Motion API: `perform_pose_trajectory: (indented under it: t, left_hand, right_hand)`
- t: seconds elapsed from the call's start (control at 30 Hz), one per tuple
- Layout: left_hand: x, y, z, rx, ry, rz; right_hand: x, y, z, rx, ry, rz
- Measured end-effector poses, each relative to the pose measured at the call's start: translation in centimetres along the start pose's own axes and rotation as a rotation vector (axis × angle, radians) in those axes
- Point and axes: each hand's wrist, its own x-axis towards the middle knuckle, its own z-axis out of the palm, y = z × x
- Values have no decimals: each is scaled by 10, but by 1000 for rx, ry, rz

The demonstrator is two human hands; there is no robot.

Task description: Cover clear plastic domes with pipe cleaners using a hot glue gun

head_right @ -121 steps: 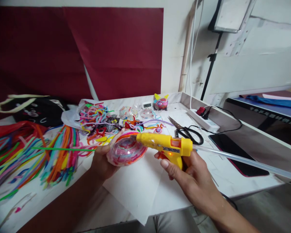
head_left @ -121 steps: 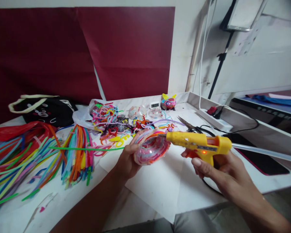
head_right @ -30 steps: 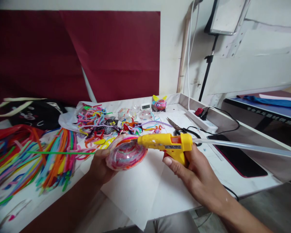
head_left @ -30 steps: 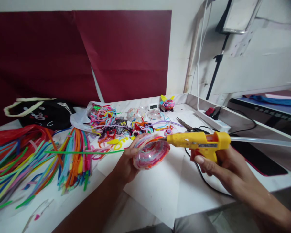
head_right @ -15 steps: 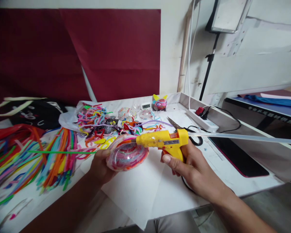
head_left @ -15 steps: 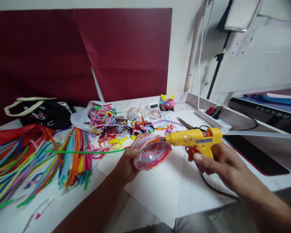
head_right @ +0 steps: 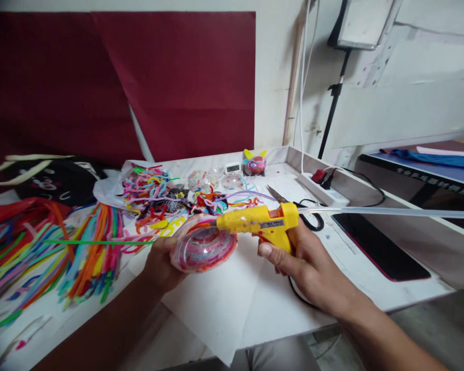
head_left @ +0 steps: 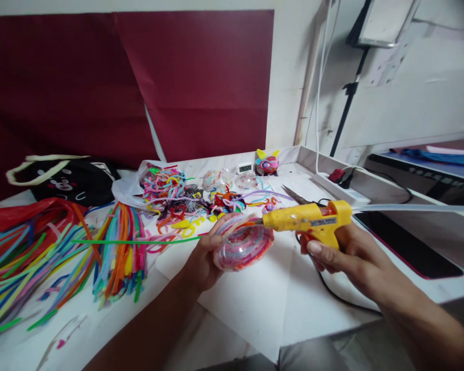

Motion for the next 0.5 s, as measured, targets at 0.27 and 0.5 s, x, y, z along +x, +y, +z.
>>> perform_pose_trajectory:
  t: [0.27, 0.5]
  left_hand:
    - [0, 0, -1, 36, -8, 1]
    - [0, 0, 0, 14, 6, 9]
  right_hand:
    - [-2, 0, 2, -48, 30, -41]
    - [-3, 0, 2, -58, 68, -54]
